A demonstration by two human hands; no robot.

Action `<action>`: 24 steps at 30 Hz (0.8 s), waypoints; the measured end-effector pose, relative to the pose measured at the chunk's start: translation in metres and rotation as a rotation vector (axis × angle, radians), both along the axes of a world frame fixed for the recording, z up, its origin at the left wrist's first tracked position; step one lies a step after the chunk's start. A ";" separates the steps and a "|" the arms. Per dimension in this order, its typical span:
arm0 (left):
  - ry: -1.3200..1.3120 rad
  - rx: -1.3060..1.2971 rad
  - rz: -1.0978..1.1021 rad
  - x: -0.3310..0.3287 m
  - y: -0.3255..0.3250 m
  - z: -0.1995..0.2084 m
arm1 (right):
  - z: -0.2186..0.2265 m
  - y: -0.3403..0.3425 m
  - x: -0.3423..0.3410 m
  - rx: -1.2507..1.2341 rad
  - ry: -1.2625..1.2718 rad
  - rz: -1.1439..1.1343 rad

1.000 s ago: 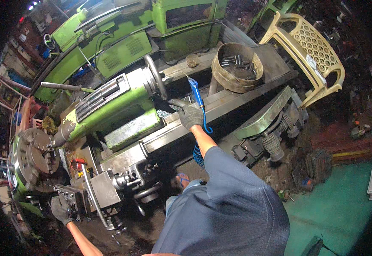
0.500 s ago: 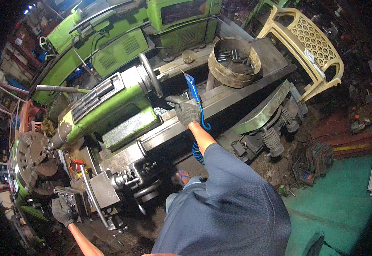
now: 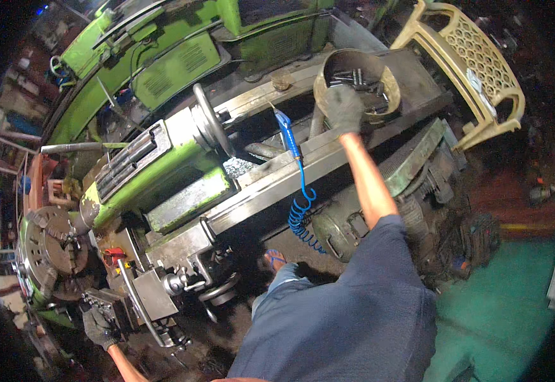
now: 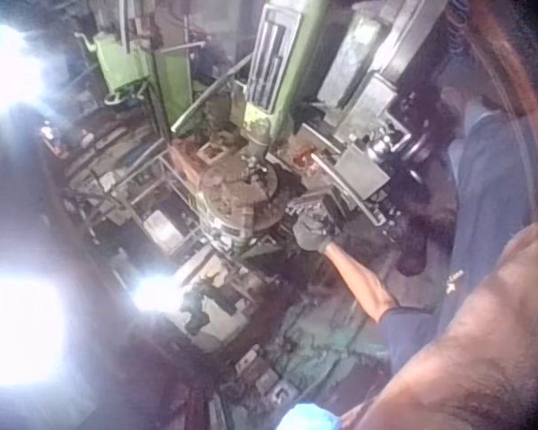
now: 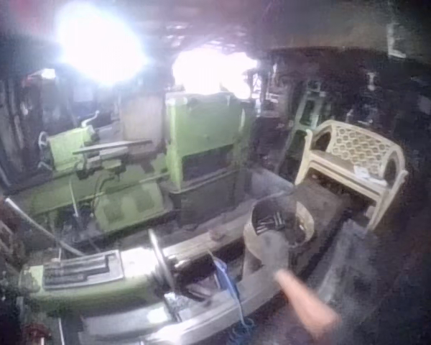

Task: The person operates a green metal lathe, adjusting the tool post and cross-slide while a cylindrical metal workpiece rotates. They use a brush to apply lubricant to the cutting area and manipulate the machine's control levers throughout the process.

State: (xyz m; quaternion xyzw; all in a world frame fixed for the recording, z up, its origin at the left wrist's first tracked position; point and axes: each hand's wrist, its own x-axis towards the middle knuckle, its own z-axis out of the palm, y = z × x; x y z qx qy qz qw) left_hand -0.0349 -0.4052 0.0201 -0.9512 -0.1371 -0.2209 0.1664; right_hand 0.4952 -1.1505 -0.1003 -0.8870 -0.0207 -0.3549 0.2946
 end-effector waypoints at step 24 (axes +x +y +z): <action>0.045 -0.023 0.407 0.008 -0.041 0.023 | -0.091 -0.145 0.222 -0.901 0.627 0.192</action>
